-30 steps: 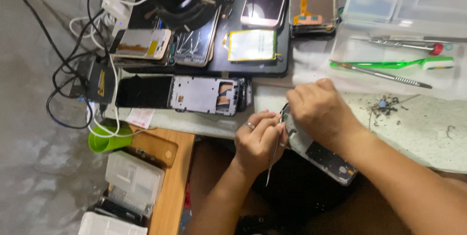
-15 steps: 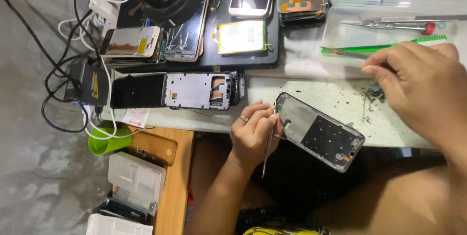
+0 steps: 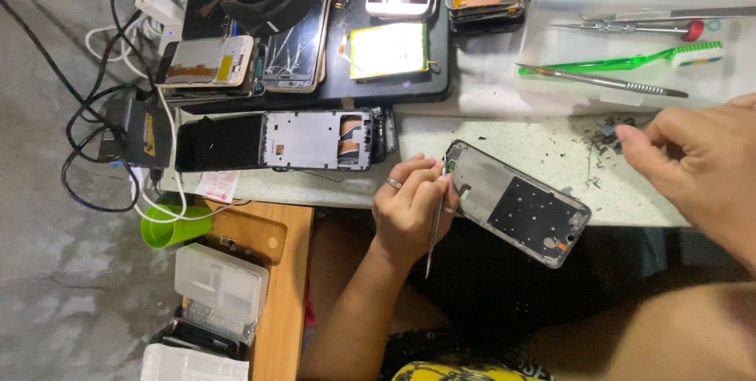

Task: The person uses a metal prying tool to carefully remove a thin metal shielding plate from the interior of a disassembled smartphone. They work around the edges of the plate to detach it from the phone's frame.

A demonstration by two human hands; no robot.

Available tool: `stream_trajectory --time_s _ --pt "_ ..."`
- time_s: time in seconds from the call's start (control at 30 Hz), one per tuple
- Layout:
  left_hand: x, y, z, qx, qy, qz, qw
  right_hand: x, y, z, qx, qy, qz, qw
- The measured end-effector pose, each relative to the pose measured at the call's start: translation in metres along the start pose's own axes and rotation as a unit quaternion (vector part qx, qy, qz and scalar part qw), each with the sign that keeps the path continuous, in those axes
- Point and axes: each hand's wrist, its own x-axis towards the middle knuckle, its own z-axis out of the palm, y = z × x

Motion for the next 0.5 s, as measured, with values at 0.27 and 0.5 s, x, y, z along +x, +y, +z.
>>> stream_trajectory --time_s 0.27,0.5 --pt "-0.003 -0.001 0.001 -0.012 0.000 -0.016 1.000 -0.016 -0.080 0.005 0.038 0.063 -0.327 0.942" --pt "0.006 0.001 0.001 -0.004 0.003 -0.042 0.999 -0.025 -0.099 0.006 0.131 -0.013 -0.281 0.951"
